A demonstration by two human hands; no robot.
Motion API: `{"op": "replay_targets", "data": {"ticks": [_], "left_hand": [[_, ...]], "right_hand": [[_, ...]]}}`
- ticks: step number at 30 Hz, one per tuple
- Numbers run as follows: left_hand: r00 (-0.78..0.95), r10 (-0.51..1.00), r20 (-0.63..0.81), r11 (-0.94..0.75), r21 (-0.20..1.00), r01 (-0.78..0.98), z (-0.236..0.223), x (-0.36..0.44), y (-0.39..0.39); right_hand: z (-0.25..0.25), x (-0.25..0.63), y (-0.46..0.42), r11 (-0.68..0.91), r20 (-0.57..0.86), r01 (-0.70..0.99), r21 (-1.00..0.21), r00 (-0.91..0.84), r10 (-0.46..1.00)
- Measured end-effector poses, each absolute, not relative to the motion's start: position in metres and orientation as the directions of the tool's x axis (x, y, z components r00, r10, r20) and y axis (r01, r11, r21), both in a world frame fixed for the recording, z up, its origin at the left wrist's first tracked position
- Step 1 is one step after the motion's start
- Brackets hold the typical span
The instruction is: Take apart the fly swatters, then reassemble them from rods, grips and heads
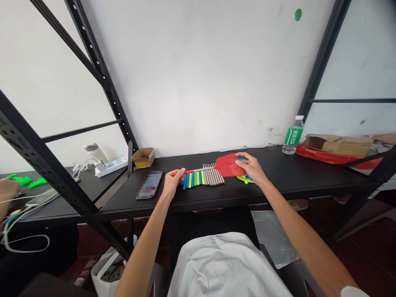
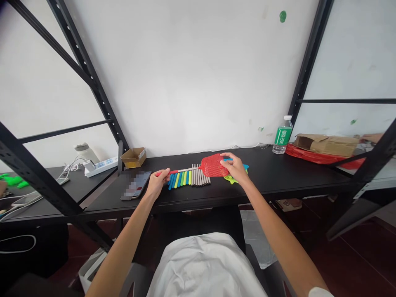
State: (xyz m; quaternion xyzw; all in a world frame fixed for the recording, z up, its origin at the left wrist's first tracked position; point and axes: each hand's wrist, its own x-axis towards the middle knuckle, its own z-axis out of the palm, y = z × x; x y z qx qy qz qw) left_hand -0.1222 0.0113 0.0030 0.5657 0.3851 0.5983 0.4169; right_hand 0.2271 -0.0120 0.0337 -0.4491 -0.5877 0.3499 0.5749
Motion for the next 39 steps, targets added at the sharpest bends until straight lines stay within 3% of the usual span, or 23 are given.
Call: {"op": "replay_targets", "data": {"ticks": [15, 27, 35, 39], "left_hand": [[-0.010, 0.921, 0.388, -0.388, 0.921, 0.009, 0.004, -0.124, 0.012], [0.026, 0.921, 0.390, -0.390, 0.921, 0.005, 0.007, -0.120, 0.006], [0.025, 0.930, 0.366, -0.364, 0.929, -0.068, 0.009, -0.117, 0.003], [0.046, 0.920, 0.389, -0.388, 0.921, -0.042, 0.011, -0.116, 0.002]], "right_hand": [[0.027, 0.234, 0.000, 0.322, 0.319, -0.028, -0.946, 0.077, 0.945], [0.033, 0.234, -0.007, 0.281, 0.280, 0.004, -0.960, 0.100, 0.955], [0.042, 0.234, -0.013, 0.278, 0.282, -0.079, -0.957, -0.037, 0.959], [0.041, 0.233, -0.011, 0.302, 0.301, 0.044, -0.952, -0.040, 0.953]]}}
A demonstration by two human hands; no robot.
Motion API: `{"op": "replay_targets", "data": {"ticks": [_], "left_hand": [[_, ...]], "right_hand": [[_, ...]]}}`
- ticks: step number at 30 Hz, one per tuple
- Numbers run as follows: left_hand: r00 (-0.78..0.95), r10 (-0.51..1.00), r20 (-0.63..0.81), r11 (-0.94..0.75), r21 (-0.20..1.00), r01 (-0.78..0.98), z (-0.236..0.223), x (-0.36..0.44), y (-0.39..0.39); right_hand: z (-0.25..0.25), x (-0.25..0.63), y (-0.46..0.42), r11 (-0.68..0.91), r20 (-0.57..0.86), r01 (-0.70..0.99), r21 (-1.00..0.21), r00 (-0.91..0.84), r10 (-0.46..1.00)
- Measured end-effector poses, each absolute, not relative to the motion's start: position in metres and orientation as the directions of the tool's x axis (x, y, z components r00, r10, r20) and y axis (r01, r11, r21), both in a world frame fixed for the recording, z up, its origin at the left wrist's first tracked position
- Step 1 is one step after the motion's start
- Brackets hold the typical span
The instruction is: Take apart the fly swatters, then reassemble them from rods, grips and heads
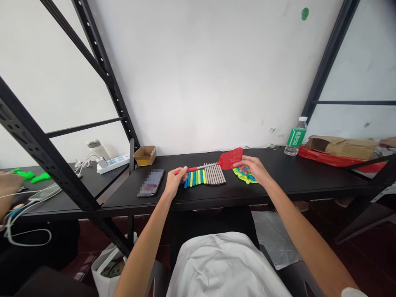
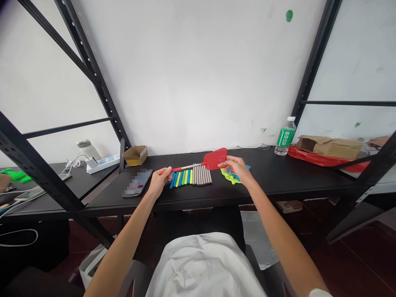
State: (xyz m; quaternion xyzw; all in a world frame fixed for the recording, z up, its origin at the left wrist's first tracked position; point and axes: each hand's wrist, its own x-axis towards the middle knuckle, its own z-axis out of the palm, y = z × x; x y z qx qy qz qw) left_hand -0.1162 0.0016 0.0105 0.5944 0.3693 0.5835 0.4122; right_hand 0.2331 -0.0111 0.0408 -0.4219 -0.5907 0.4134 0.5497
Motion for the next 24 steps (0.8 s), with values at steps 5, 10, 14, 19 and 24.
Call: {"op": "replay_targets", "data": {"ticks": [5, 10, 14, 19, 24], "left_hand": [[-0.002, 0.933, 0.360, -0.360, 0.932, -0.032, 0.011, -0.116, 0.001], [-0.014, 0.940, 0.341, -0.341, 0.940, -0.025, 0.010, -0.117, 0.001], [-0.003, 0.936, 0.352, -0.352, 0.935, -0.051, 0.010, -0.117, 0.000], [0.019, 0.931, 0.365, -0.364, 0.930, -0.045, 0.011, -0.115, 0.000], [0.052, 0.917, 0.395, -0.395, 0.918, -0.012, 0.011, -0.114, 0.001]], "right_hand": [[0.039, 0.238, -0.013, 0.417, 0.405, 0.368, -0.831, -0.114, 0.907], [0.044, 0.241, -0.019, 0.481, 0.470, 0.453, -0.750, -0.147, 0.871], [0.045, 0.241, -0.017, 0.492, 0.505, 0.428, -0.758, -0.092, 0.858], [0.041, 0.243, -0.011, 0.478, 0.536, 0.469, -0.743, -0.011, 0.844], [0.040, 0.247, -0.009, 0.559, 0.625, 0.492, -0.668, -0.036, 0.779]]}}
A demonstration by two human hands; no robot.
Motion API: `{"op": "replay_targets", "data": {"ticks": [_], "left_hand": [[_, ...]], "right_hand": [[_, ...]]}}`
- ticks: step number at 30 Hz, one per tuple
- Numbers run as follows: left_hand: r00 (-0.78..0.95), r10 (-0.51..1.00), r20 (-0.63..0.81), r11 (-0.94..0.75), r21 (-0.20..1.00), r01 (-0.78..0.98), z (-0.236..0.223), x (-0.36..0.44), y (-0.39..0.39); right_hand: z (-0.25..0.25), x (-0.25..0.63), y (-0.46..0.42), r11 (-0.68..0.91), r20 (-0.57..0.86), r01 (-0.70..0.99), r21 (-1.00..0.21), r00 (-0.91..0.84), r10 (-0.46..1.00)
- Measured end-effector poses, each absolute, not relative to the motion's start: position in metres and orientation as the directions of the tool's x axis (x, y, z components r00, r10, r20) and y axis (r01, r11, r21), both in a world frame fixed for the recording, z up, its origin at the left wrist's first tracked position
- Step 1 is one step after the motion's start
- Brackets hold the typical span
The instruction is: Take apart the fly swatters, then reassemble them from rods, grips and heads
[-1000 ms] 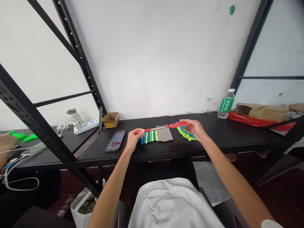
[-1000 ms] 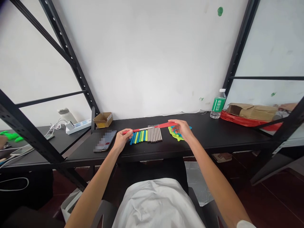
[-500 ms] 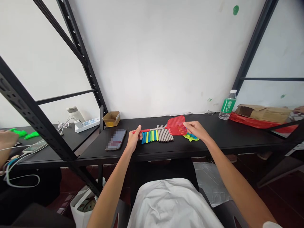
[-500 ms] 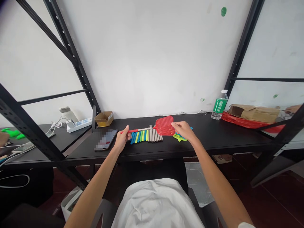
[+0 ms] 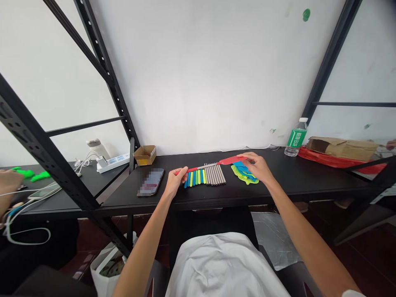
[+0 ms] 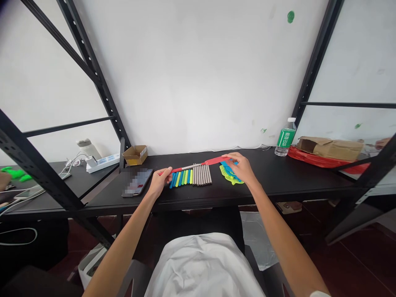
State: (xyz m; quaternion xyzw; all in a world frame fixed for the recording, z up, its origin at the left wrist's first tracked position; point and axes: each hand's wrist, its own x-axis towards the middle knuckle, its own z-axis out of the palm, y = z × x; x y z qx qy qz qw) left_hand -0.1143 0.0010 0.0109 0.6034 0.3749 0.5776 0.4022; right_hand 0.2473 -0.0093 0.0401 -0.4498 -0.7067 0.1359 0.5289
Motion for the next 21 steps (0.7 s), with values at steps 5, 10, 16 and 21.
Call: {"op": "replay_targets", "data": {"ticks": [5, 10, 16, 21], "left_hand": [[0.081, 0.901, 0.427, -0.431, 0.901, 0.040, 0.0123, -0.1149, -0.0009], [0.073, 0.894, 0.441, -0.446, 0.892, 0.074, 0.0142, -0.1147, -0.0027], [0.094, 0.887, 0.452, -0.460, 0.882, 0.102, 0.0136, -0.1153, -0.0023], [0.096, 0.887, 0.451, -0.460, 0.880, 0.117, 0.0130, -0.1159, -0.0015]], "right_hand": [[0.0399, 0.2490, -0.0094, 0.587, 0.649, 0.489, -0.645, -0.054, 0.759], [0.0416, 0.2484, -0.0110, 0.625, 0.683, 0.490, -0.608, -0.080, 0.726], [0.0400, 0.2504, -0.0083, 0.637, 0.688, 0.478, -0.605, -0.090, 0.720], [0.0372, 0.2511, -0.0066, 0.614, 0.671, 0.488, -0.620, -0.076, 0.738]]}}
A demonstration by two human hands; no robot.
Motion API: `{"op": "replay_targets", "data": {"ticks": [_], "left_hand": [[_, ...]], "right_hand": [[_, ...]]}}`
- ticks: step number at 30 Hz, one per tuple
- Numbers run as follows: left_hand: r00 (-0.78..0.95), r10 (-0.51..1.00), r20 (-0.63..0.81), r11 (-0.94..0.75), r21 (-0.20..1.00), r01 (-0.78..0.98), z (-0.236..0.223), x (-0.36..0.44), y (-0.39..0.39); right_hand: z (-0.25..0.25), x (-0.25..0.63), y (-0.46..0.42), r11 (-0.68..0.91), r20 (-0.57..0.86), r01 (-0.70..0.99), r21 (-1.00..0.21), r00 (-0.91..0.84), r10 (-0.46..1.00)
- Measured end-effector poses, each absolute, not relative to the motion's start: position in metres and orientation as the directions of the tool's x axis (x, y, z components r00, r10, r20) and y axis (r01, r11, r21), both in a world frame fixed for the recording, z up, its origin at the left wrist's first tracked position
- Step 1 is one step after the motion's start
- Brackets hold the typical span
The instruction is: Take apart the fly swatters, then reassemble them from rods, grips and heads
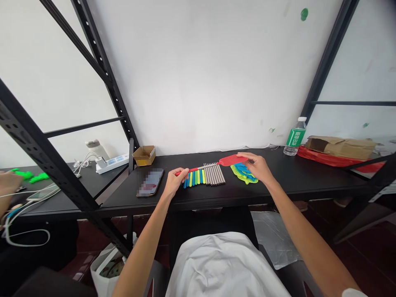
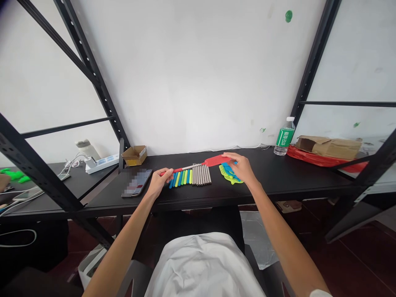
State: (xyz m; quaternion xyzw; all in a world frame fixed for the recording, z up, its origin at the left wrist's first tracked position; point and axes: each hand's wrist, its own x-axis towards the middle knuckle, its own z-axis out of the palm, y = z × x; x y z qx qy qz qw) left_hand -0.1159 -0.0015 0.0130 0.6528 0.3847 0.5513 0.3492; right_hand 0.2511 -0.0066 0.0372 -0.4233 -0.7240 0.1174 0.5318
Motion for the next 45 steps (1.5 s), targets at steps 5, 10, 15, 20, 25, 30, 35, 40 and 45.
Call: {"op": "replay_targets", "data": {"ticks": [5, 10, 15, 20, 25, 30, 35, 40, 45], "left_hand": [[0.095, 0.891, 0.443, -0.452, 0.884, 0.118, 0.012, -0.117, -0.001], [0.095, 0.896, 0.435, -0.444, 0.888, 0.123, 0.011, -0.119, 0.002], [0.089, 0.906, 0.413, -0.421, 0.901, 0.103, 0.008, -0.120, 0.005], [0.102, 0.900, 0.425, -0.434, 0.894, 0.106, 0.008, -0.121, 0.005], [0.094, 0.904, 0.417, -0.425, 0.899, 0.106, 0.009, -0.122, 0.005], [0.092, 0.899, 0.428, -0.437, 0.893, 0.110, 0.010, -0.122, 0.003], [0.080, 0.898, 0.433, -0.440, 0.889, 0.129, 0.012, -0.120, 0.001], [0.115, 0.886, 0.450, -0.462, 0.876, 0.136, 0.012, -0.117, 0.000], [0.096, 0.899, 0.428, -0.435, 0.898, 0.063, 0.013, -0.117, 0.001]], "right_hand": [[0.038, 0.250, -0.009, 0.567, 0.642, 0.525, -0.634, -0.051, 0.765], [0.041, 0.250, -0.011, 0.534, 0.609, 0.546, -0.645, -0.054, 0.791], [0.040, 0.252, -0.010, 0.445, 0.569, 0.572, -0.689, 0.047, 0.821], [0.040, 0.254, -0.009, 0.424, 0.532, 0.560, -0.712, 0.036, 0.846], [0.044, 0.253, -0.013, 0.432, 0.516, 0.554, -0.712, -0.006, 0.857], [0.049, 0.252, -0.019, 0.398, 0.460, 0.531, -0.748, -0.017, 0.888], [0.050, 0.250, -0.021, 0.410, 0.438, 0.399, -0.820, -0.023, 0.899], [0.054, 0.249, -0.020, 0.416, 0.426, 0.175, -0.893, 0.027, 0.904], [0.052, 0.254, -0.014, 0.439, 0.446, 0.171, -0.882, -0.002, 0.895]]}}
